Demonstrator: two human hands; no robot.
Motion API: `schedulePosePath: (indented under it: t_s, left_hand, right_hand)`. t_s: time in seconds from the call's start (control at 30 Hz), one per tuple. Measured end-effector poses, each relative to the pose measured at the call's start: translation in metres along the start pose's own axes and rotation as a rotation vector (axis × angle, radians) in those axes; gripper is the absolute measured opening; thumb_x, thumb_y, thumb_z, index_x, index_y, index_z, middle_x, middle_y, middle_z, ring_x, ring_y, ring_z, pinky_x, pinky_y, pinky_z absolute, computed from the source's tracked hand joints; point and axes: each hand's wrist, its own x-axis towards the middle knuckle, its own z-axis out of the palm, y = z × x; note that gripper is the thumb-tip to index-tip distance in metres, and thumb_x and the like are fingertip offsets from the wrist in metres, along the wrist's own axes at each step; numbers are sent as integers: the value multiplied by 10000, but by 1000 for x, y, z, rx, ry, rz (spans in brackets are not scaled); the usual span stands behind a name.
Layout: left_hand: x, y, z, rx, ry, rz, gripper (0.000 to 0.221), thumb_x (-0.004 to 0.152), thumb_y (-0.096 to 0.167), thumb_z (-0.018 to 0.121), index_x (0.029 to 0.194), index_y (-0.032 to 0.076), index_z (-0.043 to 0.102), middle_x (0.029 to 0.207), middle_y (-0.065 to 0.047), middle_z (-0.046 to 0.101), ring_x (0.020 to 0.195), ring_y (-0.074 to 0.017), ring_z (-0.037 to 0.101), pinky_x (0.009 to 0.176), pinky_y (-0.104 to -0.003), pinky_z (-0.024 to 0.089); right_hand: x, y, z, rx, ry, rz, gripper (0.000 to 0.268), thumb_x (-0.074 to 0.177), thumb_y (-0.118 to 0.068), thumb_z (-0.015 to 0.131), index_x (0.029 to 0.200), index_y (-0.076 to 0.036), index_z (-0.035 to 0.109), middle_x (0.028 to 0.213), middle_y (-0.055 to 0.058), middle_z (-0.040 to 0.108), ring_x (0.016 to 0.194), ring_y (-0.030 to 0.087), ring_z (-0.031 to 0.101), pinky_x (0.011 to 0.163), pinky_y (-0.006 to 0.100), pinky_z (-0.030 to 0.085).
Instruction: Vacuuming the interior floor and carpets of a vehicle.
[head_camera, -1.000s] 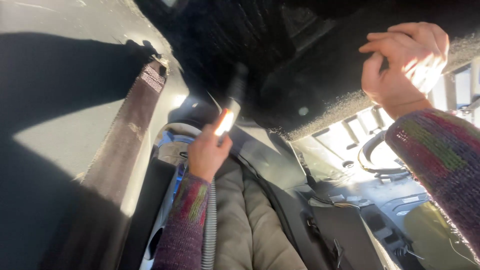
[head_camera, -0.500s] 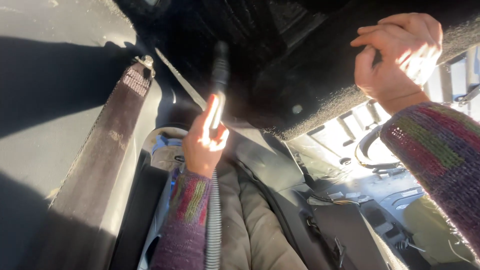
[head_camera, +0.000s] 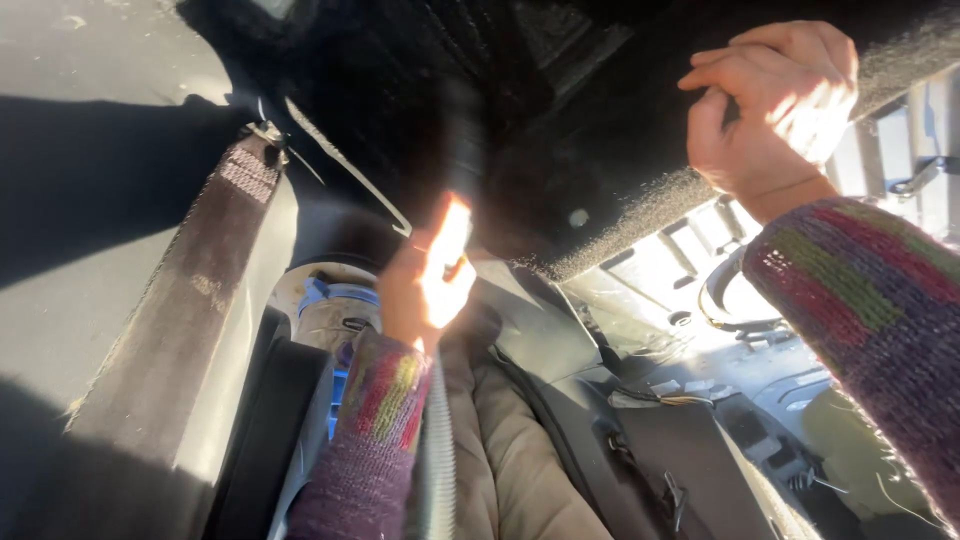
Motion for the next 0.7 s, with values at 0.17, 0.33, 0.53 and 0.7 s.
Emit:
schedulePosePath:
  t_s: [0.17,0.33,0.53,0.7]
  left_hand:
    - [-6,-18,16,105,-58,44,517,859,198,764,1351,241,611,892,-96,680,716,-266,662,659,-401,553]
    - [11,-11,8,-79,43,-51,303,870,184,782,1160,138,708,921,-84,725,754,-225,721,698,-345,579]
    - [23,12,-5,-157,-58,-68,538,835,124,775,1356,225,688,808,-112,623,682,-278,650,667,-368,544]
    - [41,25,-9,-174,-32,-54,561,840,121,766,1382,223,661,841,-109,631,692,-277,653,671,-371,544]
  right_hand:
    - [5,-2,5,8,0,29,273,763,-11,531,853,-160,741,1053,-45,777,1023,162,642,1025,310,455]
    - [11,-5,3,-20,11,-9,228,768,-14,553,809,-161,723,1027,-46,777,1058,172,672,1063,326,464]
    - [13,-5,1,3,16,-9,199,786,-17,565,809,-154,708,1032,-40,774,1059,173,673,1065,327,470]
    - [4,1,-2,-7,24,13,236,799,-5,543,848,-161,713,1054,-48,772,1015,167,647,1044,326,458]
